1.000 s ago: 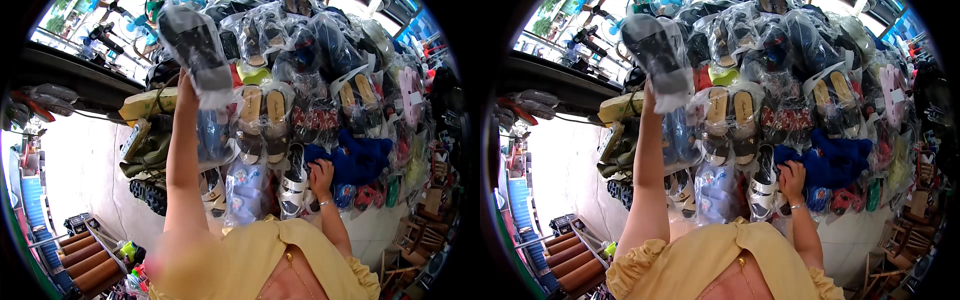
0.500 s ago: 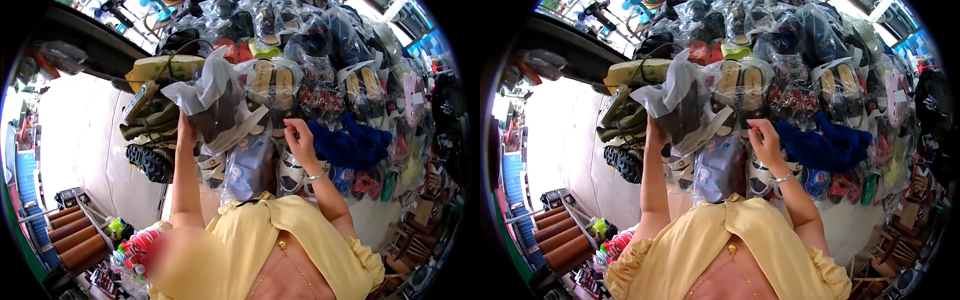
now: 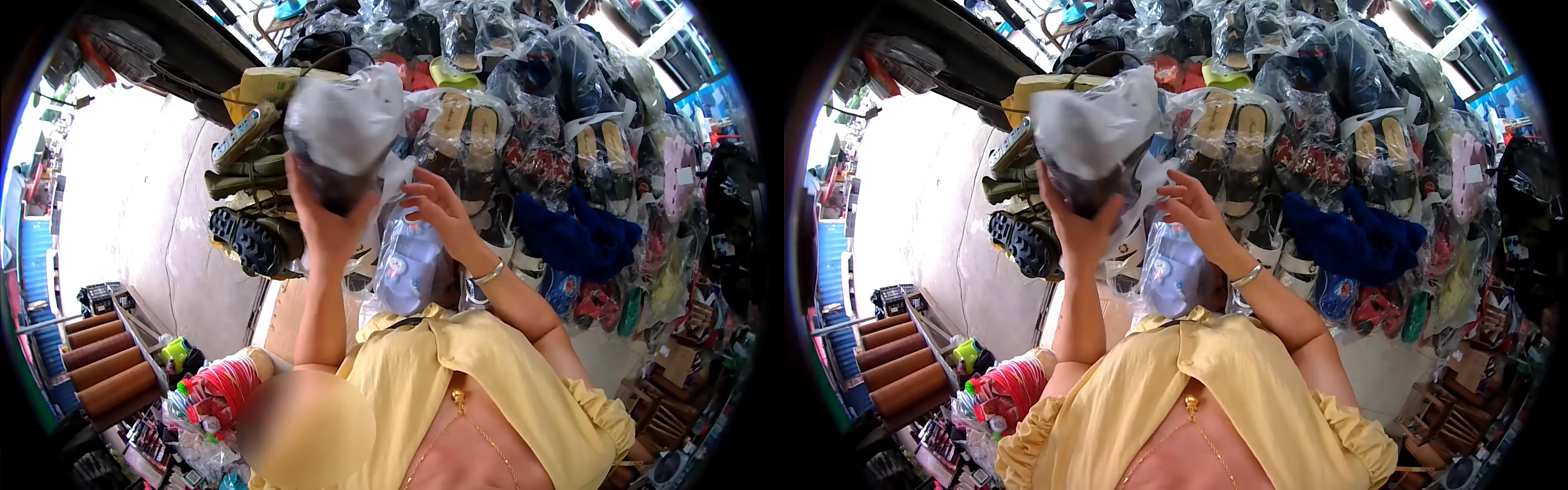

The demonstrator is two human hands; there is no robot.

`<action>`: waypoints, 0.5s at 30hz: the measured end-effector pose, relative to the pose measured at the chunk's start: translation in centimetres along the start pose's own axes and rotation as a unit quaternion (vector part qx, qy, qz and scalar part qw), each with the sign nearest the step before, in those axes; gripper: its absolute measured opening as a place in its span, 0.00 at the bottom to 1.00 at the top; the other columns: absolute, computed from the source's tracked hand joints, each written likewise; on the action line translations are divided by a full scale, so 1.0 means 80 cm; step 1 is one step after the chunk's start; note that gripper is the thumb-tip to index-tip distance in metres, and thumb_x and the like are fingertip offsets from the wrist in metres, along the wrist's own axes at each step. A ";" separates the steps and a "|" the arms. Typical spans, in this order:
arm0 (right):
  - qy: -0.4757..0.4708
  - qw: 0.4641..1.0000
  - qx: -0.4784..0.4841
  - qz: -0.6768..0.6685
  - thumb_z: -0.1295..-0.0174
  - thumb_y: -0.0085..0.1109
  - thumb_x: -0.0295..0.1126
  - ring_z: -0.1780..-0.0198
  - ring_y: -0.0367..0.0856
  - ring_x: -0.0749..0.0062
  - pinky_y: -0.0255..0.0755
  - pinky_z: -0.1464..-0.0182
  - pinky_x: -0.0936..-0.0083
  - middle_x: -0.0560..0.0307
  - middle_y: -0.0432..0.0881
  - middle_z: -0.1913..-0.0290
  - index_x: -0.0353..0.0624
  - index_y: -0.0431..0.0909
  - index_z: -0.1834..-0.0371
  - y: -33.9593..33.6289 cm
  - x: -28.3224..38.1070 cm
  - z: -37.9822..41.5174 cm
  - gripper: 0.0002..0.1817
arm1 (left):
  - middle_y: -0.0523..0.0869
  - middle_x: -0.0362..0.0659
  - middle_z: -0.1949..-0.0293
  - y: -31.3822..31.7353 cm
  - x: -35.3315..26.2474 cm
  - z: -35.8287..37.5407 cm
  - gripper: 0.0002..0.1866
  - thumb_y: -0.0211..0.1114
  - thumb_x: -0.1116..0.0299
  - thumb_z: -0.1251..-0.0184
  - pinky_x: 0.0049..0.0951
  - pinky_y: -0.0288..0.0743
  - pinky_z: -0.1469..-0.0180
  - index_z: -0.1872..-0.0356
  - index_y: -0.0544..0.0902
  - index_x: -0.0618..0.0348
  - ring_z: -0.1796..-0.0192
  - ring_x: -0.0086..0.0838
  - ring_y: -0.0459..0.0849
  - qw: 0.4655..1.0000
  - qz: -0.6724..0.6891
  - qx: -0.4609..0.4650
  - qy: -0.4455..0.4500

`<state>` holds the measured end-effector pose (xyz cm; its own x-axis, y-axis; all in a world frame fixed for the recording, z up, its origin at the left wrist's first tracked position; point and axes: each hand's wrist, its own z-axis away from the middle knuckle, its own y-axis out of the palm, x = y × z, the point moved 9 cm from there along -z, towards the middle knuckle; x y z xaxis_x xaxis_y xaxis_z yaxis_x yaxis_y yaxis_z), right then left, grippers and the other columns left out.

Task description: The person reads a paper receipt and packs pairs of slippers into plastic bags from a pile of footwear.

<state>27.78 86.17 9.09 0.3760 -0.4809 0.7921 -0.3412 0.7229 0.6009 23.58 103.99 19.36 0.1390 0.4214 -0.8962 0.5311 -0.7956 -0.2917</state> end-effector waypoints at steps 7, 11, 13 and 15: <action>-0.029 0.973 -0.224 -0.042 0.35 0.64 0.41 0.37 0.69 0.68 0.70 0.38 0.72 0.50 0.66 0.36 0.36 0.46 0.26 -0.095 -0.011 0.026 0.44 | 0.79 0.52 0.41 0.032 0.063 0.038 0.37 0.73 0.69 0.41 0.34 0.73 0.44 0.30 0.66 0.55 0.42 0.34 0.80 0.984 0.003 0.159 -0.086; -0.043 0.961 -0.264 0.075 0.46 0.74 0.46 0.36 0.67 0.67 0.68 0.37 0.71 0.50 0.61 0.34 0.37 0.40 0.24 -0.099 -0.006 0.043 0.58 | 0.74 0.55 0.39 0.081 0.198 0.052 0.37 0.69 0.65 0.35 0.33 0.73 0.42 0.29 0.60 0.65 0.42 0.32 0.77 0.947 0.162 0.158 -0.229; -0.019 0.955 -0.257 0.145 0.59 0.82 0.51 0.36 0.66 0.66 0.65 0.36 0.72 0.48 0.59 0.34 0.36 0.41 0.24 -0.093 -0.014 0.037 0.68 | 0.77 0.53 0.41 0.104 0.200 0.056 0.42 0.72 0.61 0.39 0.27 0.72 0.43 0.30 0.59 0.70 0.43 0.29 0.77 0.936 0.093 0.215 -0.263; -0.107 0.939 -0.249 0.212 0.55 0.79 0.39 0.41 0.69 0.70 0.71 0.42 0.71 0.48 0.63 0.38 0.37 0.42 0.24 -0.095 -0.012 0.024 0.61 | 0.80 0.52 0.45 0.112 0.180 0.048 0.44 0.74 0.63 0.42 0.25 0.73 0.46 0.30 0.59 0.69 0.48 0.28 0.79 0.945 0.089 0.196 -0.247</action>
<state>28.35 80.17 3.93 0.0981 -0.1481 0.9841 0.0443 0.9885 0.1444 27.09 101.26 2.57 -0.2616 0.0890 -0.9611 0.1714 -0.9756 -0.1370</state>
